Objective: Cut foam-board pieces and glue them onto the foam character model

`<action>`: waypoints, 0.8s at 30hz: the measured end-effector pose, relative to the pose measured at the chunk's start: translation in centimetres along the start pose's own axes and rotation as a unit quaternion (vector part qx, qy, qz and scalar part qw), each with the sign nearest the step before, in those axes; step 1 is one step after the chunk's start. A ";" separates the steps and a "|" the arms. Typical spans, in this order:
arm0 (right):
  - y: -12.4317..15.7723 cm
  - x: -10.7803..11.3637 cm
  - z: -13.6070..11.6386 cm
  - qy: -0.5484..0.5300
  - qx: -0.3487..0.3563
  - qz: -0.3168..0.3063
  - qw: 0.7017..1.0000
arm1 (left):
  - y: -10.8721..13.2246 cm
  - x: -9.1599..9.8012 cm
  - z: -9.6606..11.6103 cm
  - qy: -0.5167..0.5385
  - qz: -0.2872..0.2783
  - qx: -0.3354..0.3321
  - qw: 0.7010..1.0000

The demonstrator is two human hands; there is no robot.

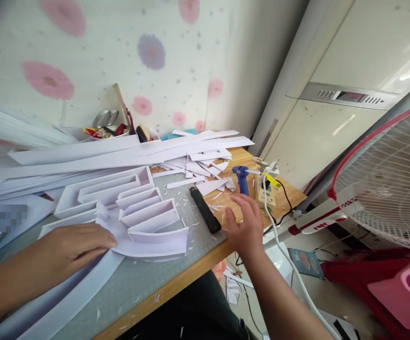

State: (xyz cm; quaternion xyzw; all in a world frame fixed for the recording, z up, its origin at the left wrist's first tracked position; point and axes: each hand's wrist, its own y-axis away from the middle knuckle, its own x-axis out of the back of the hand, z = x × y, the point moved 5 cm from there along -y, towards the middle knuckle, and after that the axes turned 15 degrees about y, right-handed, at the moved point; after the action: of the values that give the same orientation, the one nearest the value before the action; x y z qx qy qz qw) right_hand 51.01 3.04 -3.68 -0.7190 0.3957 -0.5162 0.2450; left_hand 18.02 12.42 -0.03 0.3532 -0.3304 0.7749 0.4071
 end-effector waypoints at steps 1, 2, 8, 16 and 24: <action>-0.6 -0.4 1.0 0.022 -0.014 -0.011 1.000 | 0.0 -0.1 0.0 -0.001 -0.011 0.005 1.000; -1.1 -0.8 1.9 0.042 -0.032 -0.022 0.998 | 0.1 -0.1 -0.1 -0.003 -0.022 0.013 1.000; -3.1 -3.9 5.2 0.114 -0.120 -0.114 0.980 | 0.3 -0.4 -0.4 -0.005 -0.053 0.056 0.997; -5.4 -5.9 7.2 0.199 -0.174 -0.179 0.948 | 0.1 -0.1 0.2 0.014 -0.043 0.056 0.997; -5.7 -3.1 2.8 0.143 -0.150 -0.142 0.968 | 0.0 0.1 1.3 0.006 -0.042 0.085 0.995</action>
State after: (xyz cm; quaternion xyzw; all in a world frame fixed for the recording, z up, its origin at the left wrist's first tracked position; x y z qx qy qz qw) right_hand 54.94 8.63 -2.05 -0.7148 0.3937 -0.5780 -0.0007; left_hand 18.36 11.44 0.72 0.3951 -0.2453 0.7849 0.4094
